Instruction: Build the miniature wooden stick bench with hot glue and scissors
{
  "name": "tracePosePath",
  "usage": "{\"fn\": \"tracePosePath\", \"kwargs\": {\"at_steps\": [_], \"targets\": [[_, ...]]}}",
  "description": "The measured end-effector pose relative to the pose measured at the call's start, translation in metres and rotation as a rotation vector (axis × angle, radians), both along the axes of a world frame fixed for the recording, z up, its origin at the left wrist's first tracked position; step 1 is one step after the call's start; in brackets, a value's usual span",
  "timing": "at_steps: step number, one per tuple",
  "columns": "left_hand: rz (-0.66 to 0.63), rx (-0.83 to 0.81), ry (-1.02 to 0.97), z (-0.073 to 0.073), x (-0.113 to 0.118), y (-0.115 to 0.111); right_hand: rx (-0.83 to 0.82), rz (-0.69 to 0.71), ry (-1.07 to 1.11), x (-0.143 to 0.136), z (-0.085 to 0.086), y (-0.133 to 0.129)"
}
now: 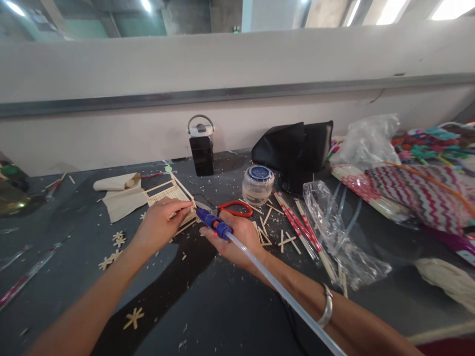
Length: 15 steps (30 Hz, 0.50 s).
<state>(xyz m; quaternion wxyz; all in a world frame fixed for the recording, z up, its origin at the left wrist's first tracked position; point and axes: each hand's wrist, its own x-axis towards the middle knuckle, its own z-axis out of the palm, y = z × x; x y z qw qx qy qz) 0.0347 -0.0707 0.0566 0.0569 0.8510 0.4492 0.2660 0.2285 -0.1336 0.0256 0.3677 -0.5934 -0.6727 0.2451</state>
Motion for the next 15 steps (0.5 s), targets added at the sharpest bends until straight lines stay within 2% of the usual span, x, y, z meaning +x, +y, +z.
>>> {"fn": "tracePosePath", "kwargs": {"at_steps": [15], "targets": [[0.013, -0.015, 0.018, 0.0015, 0.0009, -0.0002, 0.008, 0.002, 0.007, -0.0006, -0.0051, 0.0012]]}}
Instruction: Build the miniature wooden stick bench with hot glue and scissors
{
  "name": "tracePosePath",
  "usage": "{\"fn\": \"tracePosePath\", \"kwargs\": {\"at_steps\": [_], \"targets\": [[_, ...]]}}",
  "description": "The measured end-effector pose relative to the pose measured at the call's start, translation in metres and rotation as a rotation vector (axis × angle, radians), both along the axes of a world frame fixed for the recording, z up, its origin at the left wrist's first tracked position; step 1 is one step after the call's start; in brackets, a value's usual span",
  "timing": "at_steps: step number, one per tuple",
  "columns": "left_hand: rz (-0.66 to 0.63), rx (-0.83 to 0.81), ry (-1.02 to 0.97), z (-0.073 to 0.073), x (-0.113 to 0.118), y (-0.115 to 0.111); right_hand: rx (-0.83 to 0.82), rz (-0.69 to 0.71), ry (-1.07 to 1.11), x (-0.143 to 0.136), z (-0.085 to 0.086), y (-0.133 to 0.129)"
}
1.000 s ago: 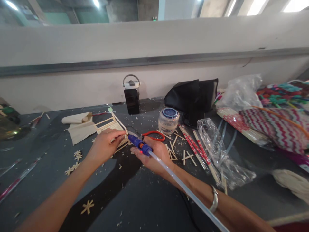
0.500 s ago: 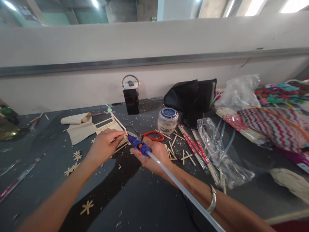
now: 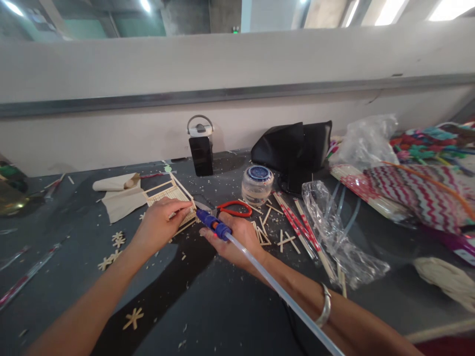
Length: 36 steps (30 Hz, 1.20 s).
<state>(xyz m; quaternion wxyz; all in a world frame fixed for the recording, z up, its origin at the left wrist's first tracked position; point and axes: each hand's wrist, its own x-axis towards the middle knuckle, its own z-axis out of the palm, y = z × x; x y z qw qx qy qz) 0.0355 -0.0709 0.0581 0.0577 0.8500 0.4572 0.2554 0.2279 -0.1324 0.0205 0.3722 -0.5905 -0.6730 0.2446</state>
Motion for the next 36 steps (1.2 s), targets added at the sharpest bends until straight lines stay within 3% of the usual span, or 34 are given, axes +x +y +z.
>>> {"fn": "tracePosePath", "kwargs": {"at_steps": [36], "targets": [[0.002, -0.042, -0.030, -0.0027, -0.0018, 0.0011, -0.064, -0.008, -0.100, 0.0031, 0.0072, -0.0043]]}}
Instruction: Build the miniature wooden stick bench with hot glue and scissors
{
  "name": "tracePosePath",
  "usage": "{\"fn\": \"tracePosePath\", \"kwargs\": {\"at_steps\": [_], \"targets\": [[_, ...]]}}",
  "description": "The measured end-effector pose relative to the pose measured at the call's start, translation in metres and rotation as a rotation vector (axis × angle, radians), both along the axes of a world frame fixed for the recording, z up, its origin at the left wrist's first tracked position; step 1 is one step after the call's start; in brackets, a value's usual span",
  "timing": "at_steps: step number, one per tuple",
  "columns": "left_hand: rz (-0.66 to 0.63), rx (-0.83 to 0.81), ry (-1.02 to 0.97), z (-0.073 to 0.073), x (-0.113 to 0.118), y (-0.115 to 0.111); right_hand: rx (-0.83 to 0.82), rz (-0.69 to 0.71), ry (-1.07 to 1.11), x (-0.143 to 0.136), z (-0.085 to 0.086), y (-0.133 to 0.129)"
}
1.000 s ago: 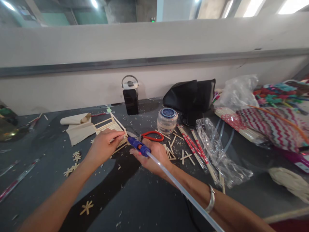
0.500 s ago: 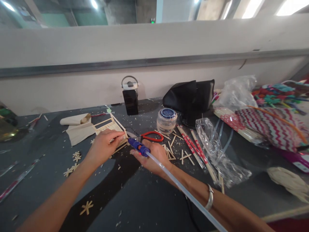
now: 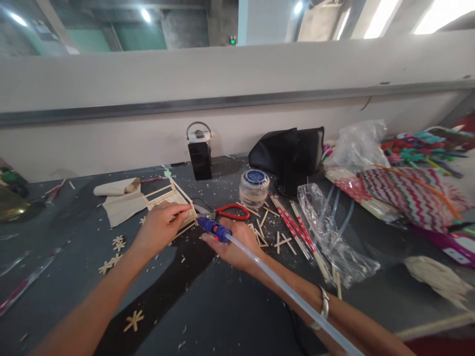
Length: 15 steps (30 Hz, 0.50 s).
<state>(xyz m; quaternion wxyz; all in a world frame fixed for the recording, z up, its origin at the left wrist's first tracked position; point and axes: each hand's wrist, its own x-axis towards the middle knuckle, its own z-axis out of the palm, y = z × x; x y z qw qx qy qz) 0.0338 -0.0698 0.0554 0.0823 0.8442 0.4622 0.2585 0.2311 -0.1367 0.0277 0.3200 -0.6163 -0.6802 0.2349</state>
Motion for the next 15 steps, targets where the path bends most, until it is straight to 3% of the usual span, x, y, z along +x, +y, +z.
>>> {"fn": "tracePosePath", "kwargs": {"at_steps": [6, 10, 15], "targets": [[0.021, 0.013, -0.075, 0.012, -0.007, -0.003, 0.059, -0.053, -0.206, 0.012, 0.006, -0.002], [0.084, -0.016, -0.119, 0.021, -0.024, -0.012, 0.159, 0.008, -0.393, 0.021, 0.007, 0.003], [0.189, -0.127, -0.105, 0.016, -0.048, -0.032, 0.217, 0.000, -0.312, 0.027, 0.006, 0.009]]}}
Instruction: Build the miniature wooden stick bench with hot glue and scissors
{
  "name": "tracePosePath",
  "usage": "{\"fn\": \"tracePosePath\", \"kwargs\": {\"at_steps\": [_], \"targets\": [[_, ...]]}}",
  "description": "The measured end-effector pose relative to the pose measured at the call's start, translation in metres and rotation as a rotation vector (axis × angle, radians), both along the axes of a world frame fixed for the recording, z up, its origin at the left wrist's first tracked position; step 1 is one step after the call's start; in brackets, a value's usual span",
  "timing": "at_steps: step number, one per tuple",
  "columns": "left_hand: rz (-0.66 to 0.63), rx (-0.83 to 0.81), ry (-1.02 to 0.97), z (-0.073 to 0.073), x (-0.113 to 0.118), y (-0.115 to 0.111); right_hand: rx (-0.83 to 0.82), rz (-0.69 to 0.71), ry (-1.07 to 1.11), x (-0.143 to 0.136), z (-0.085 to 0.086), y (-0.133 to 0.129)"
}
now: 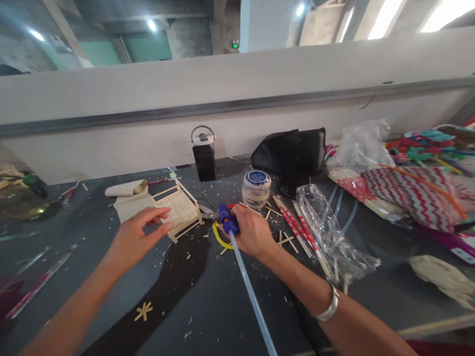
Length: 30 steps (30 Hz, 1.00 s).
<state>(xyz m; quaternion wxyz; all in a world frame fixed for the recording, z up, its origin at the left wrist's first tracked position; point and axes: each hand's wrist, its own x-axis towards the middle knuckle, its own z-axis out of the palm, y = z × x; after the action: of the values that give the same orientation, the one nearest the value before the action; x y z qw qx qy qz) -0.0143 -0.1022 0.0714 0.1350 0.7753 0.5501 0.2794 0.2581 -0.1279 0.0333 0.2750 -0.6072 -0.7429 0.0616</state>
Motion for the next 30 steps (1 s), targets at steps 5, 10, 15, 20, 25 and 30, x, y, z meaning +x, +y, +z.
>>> {"fn": "tracePosePath", "kwargs": {"at_steps": [5, 10, 15, 20, 25, 30], "targets": [[0.059, -0.129, 0.039, -0.018, -0.012, -0.016, -0.049, -0.059, 0.428, 0.002, -0.006, 0.005], [0.060, -0.153, -0.022, -0.021, -0.022, -0.009, -0.088, -0.049, 0.731, 0.001, -0.002, 0.008], [0.163, 0.076, -0.003, 0.001, -0.028, 0.044, -0.162, -0.089, 0.823, 0.002, 0.005, 0.007], [-0.137, 0.001, 0.243, 0.019, -0.013, 0.104, -0.167, -0.098, 0.822, 0.004, 0.001, 0.007], [-0.352, -0.170, 0.269, 0.028, -0.003, 0.134, -0.180, -0.121, 0.835, 0.004, -0.004, 0.009], [-0.541, -0.189, 0.328, 0.041, 0.002, 0.145, -0.198, -0.097, 0.883, 0.002, -0.009, 0.010]]}}
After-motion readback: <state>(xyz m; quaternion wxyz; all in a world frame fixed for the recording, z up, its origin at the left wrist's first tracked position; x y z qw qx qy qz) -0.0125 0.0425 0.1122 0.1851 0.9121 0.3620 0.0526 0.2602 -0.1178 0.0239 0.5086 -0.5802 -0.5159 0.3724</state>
